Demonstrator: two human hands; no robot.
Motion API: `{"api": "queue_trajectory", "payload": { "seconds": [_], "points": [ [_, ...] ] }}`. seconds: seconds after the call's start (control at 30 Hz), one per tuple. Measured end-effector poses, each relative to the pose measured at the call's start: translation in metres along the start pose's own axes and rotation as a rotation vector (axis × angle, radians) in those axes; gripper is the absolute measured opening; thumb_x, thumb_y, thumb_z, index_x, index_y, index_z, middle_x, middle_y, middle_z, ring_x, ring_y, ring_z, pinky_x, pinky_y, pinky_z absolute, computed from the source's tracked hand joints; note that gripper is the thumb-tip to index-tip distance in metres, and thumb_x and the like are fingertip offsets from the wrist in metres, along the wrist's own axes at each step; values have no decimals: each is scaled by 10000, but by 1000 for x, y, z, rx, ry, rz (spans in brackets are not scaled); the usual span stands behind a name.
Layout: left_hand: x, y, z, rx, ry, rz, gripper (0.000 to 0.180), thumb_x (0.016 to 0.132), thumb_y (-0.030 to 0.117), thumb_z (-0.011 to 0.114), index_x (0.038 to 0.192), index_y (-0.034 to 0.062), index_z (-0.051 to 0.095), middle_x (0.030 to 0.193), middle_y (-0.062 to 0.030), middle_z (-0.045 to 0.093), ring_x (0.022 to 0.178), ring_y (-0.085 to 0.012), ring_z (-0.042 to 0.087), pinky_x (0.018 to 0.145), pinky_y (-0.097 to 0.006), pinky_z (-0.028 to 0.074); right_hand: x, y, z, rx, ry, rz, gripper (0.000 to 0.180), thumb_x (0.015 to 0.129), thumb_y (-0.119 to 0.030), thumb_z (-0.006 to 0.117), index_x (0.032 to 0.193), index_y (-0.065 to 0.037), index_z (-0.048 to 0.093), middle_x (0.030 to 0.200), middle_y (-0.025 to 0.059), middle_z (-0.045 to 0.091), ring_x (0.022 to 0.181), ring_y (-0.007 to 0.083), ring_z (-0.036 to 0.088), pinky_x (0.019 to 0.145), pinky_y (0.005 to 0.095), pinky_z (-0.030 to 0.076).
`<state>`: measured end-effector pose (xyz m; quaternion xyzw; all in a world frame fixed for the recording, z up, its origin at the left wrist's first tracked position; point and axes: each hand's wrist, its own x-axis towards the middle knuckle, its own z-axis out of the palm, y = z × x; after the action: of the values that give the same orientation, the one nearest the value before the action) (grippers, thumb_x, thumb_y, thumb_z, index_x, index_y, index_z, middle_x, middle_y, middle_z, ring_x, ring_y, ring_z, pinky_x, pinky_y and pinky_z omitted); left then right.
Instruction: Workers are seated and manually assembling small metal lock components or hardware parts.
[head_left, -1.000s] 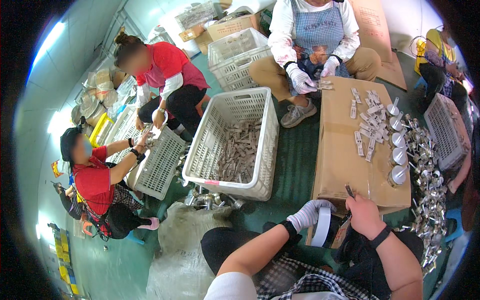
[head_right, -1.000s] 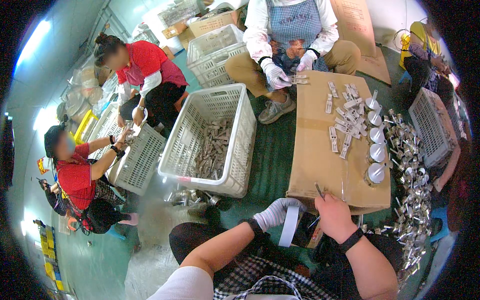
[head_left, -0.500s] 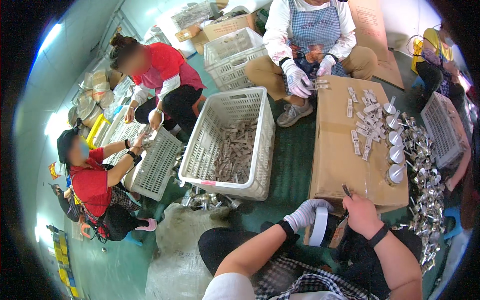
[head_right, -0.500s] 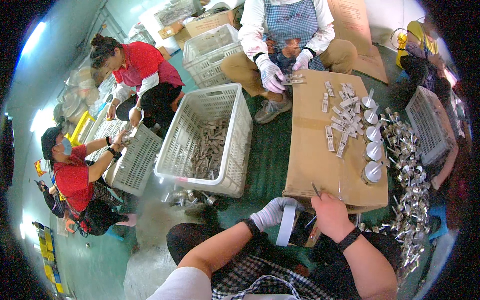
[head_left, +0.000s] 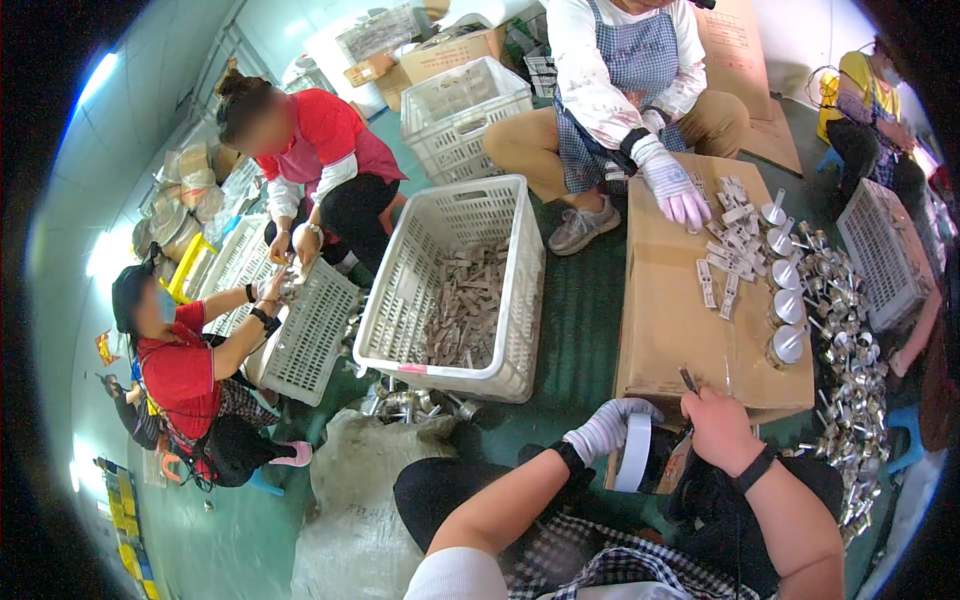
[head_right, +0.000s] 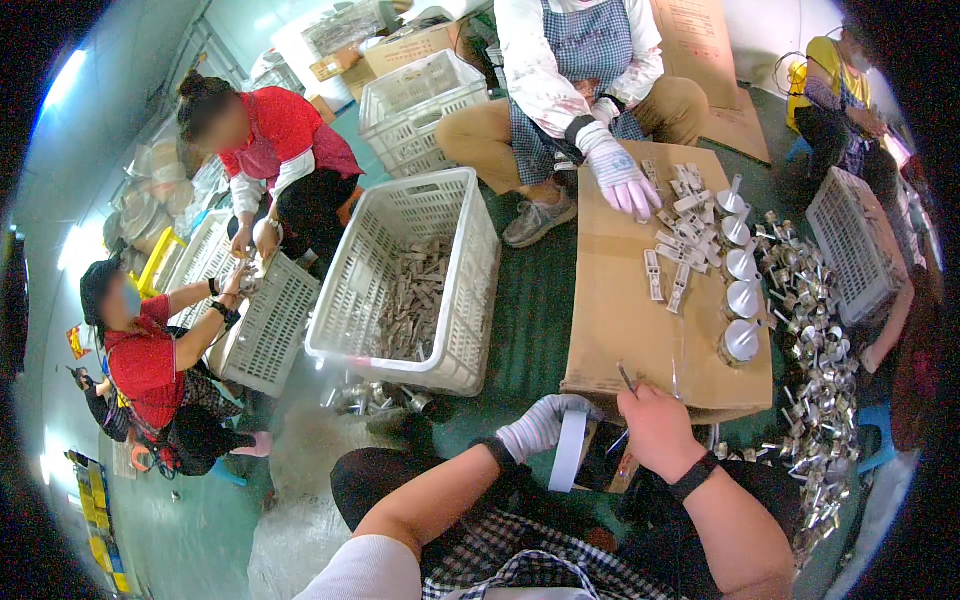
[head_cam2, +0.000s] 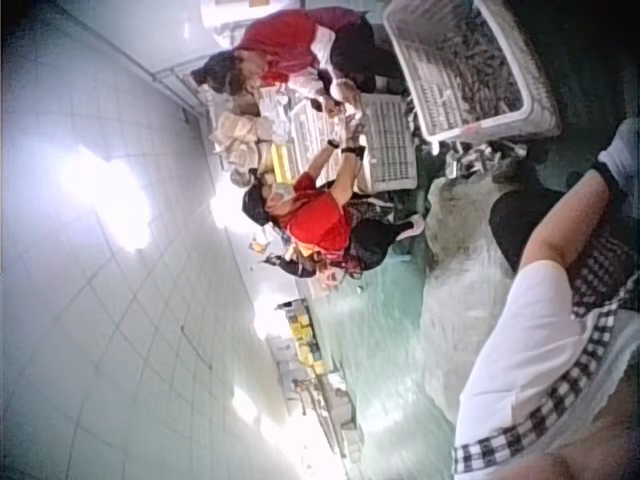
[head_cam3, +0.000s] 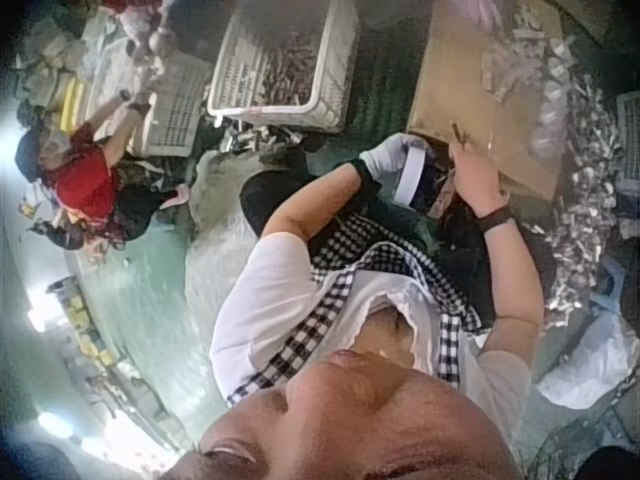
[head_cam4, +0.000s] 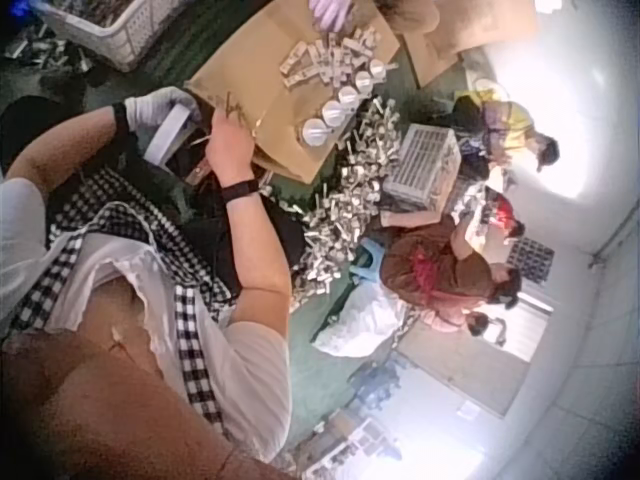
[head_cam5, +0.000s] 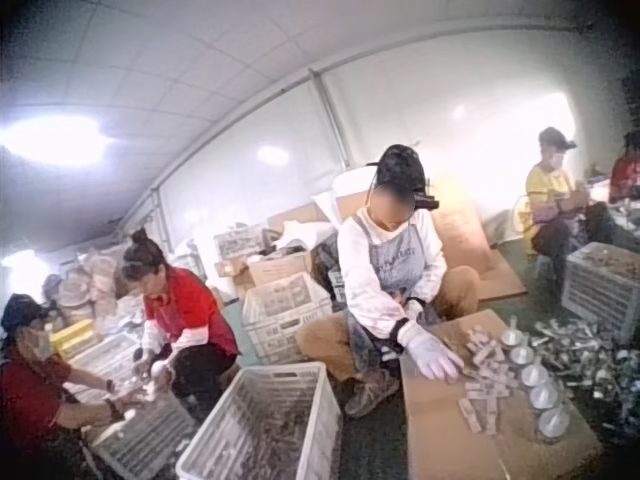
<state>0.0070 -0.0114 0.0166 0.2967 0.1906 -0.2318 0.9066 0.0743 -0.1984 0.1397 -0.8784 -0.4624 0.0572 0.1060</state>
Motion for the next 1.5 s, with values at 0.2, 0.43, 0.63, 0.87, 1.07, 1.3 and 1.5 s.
{"api": "queue_trajectory", "payload": {
  "seconds": [0.2, 0.43, 0.63, 0.87, 1.07, 1.3, 1.5],
  "points": [
    [-4, -3, 9, 294, 38, 182, 169, 834, 94, 556, 923, -29, 631, 828, -77, 639, 757, -168, 600, 733, -289, 485, 1, 1, 0, -31, -32, 4, 125, 714, -28, 535, 836, -41, 514, 823, 141, 557, 808, 313, 581, 661, 402, 487],
    [-1, 1, 0, 109, -15, 89, 158, 834, 55, 558, 956, -20, 623, 888, -78, 639, 814, -156, 602, 763, -285, 495, 1, 1, 1, -33, -36, 0, 136, 711, -22, 539, 844, -41, 525, 815, 144, 554, 801, 314, 581, 661, 401, 487],
    [3, -2, 3, 57, 21, 52, 184, 836, 125, 562, 920, -23, 632, 818, -78, 634, 761, -180, 596, 741, -301, 480, 0, 4, 1, -23, -45, 17, 156, 693, -14, 542, 846, -40, 523, 801, 141, 546, 798, 318, 575, 661, 404, 482],
    [13, -9, -19, -32, -52, 16, 184, 860, 146, 546, 946, -2, 613, 849, -67, 626, 770, -177, 593, 748, -318, 485, -4, -13, -7, 128, -5, 59, 223, 646, 7, 576, 846, -73, 518, 786, 149, 547, 792, 344, 561, 656, 436, 449],
    [15, -17, -20, 385, -86, 308, 174, 871, 145, 549, 958, 4, 603, 862, -58, 617, 784, -167, 586, 779, -323, 480, -11, -19, 3, 253, 94, 93, 277, 625, 38, 569, 864, -86, 506, 697, 166, 551, 713, 391, 556, 639, 460, 425],
    [14, -16, -12, 273, -66, 217, 152, 853, 45, 543, 972, -4, 625, 881, -46, 631, 785, -126, 576, 761, -288, 488, -9, -3, 4, 252, 82, 142, 260, 637, 100, 501, 836, -65, 508, 708, 198, 564, 735, 409, 559, 640, 470, 420],
    [13, -17, -13, 476, -31, 299, 158, 825, -1, 552, 959, 2, 636, 875, -39, 641, 793, -117, 577, 752, -274, 482, -8, -7, -9, 516, 180, 219, 311, 629, 147, 510, 874, -44, 539, 746, 164, 584, 736, 350, 588, 650, 369, 454]
  ]
}}
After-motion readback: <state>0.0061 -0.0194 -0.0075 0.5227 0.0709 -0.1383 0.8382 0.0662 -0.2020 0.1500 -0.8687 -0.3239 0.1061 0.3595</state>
